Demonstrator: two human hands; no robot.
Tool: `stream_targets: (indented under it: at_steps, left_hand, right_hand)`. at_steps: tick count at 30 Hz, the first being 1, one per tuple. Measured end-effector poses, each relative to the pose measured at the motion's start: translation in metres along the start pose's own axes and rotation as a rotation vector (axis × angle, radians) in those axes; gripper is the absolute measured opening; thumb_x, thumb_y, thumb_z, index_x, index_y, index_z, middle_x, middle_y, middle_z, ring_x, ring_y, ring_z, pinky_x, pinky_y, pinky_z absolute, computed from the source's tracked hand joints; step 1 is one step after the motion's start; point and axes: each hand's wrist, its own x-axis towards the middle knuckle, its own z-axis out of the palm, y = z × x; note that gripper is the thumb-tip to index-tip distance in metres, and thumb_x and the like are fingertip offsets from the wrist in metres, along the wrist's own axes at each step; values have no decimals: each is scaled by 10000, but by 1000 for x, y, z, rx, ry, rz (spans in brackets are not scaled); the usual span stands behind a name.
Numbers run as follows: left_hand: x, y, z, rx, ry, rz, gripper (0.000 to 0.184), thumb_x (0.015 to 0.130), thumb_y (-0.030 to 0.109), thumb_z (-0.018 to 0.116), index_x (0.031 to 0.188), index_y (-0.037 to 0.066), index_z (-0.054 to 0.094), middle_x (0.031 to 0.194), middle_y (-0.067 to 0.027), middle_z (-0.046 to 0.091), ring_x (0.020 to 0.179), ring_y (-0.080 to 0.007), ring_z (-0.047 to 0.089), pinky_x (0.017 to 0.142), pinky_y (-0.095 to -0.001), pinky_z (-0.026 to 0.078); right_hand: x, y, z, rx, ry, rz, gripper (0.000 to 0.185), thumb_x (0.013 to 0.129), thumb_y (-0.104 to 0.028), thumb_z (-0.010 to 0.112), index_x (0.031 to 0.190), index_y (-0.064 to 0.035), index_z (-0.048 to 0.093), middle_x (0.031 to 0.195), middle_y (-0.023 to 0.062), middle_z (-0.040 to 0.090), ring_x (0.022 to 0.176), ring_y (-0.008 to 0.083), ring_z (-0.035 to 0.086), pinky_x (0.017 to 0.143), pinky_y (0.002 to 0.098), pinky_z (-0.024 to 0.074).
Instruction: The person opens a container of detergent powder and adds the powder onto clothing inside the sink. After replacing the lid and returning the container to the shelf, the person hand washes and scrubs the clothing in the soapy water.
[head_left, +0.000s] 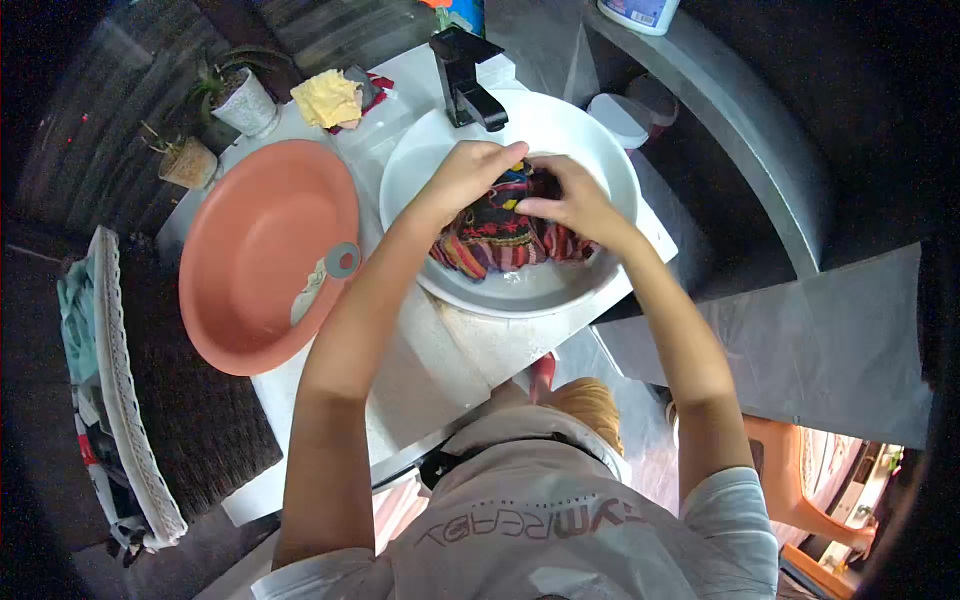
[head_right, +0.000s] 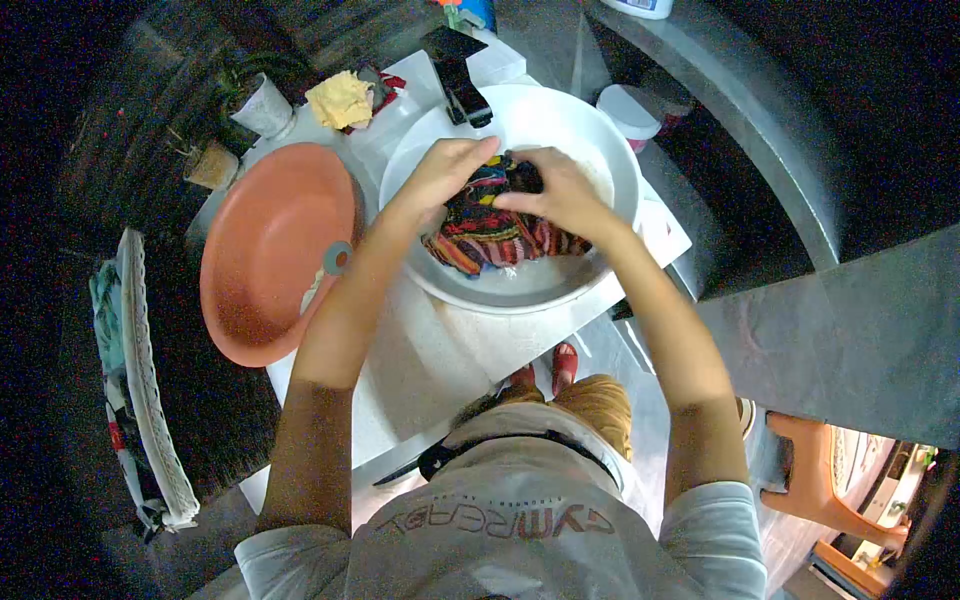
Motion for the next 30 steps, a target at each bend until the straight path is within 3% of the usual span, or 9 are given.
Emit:
stream_targets:
  at_steps: [5, 9, 10, 15, 17, 19, 21, 24, 30]
  left_hand:
    - [-7, -20, -9, -57, -104, -69, 364, 832, 349, 614, 907, -7, 630, 841, -31, 616, 745, -70, 544, 655, -213, 437]
    - [-18, -11, -7, -162, -176, -64, 353, 838, 333, 609, 924, -8, 634, 867, -39, 629, 761, -78, 567, 673, -216, 448]
    - [-19, -8, -7, -214, -183, -71, 350, 836, 325, 614, 927, -13, 633, 869, -44, 629, 764, -80, 568, 675, -216, 449]
    - [-32, -1, -11, -133, -217, -30, 354, 832, 307, 622, 935, -31, 626, 887, -60, 627, 800, -89, 567, 702, -222, 444]
    - [-22, -29, -17, 96, -311, 127, 368, 807, 293, 644, 983, -28, 610, 881, -55, 624, 797, -101, 554, 712, -241, 439]
    - [-34, -36, -22, 416, -273, 14, 386, 802, 298, 649, 1004, -27, 600, 883, -58, 621, 794, -104, 547, 725, -254, 439]
    - [-38, -50, -18, 212, -187, -50, 338, 831, 280, 621, 995, -14, 593, 875, -34, 605, 803, -90, 532, 726, -247, 431]
    - [-35, -57, 0, -349, 35, 102, 206, 902, 179, 520, 1000, -1, 546, 861, 1, 558, 808, -72, 499, 729, -218, 407]
    - [-20, -50, 38, -324, 368, 232, 187, 914, 152, 477, 1017, 16, 556, 894, -35, 580, 838, -118, 528, 768, -245, 412]
  right_hand:
    - [-7, 6, 16, 20, -80, -129, 351, 669, -318, 741, 741, -40, 539, 886, 134, 584, 972, 317, 519, 866, 379, 384]
    - [-7, -11, 23, 15, -13, -129, 610, 629, -370, 756, 1098, -45, 540, 1135, 195, 522, 1102, 345, 462, 966, 401, 340]
    - [-4, -17, 14, -29, -224, -86, 876, 632, -353, 765, 1309, 11, 345, 1301, 210, 413, 1208, 348, 394, 1019, 374, 305]
    - [-7, -14, 13, -88, -112, -200, 563, 694, -387, 703, 1099, -19, 567, 1149, 223, 532, 1087, 352, 484, 947, 398, 361]
    - [-8, -9, 10, 18, -271, 39, 434, 735, -341, 676, 1003, -5, 612, 970, 202, 616, 913, 352, 571, 831, 385, 430]
    - [-14, -14, 6, 72, -243, 74, 378, 781, -315, 650, 969, 12, 617, 856, 152, 651, 792, 277, 616, 732, 336, 462]
    - [-19, -19, 3, 602, -173, 466, 357, 832, -310, 615, 960, 23, 614, 856, 112, 645, 795, 194, 613, 725, 288, 465]
    - [-24, -30, 7, 855, -96, 549, 380, 898, -314, 522, 1062, 27, 557, 951, 95, 619, 844, 140, 594, 750, 252, 470]
    - [-20, -32, 23, 1261, 60, 916, 400, 925, -345, 448, 1123, -6, 527, 1029, 106, 600, 897, 196, 585, 840, 322, 455]
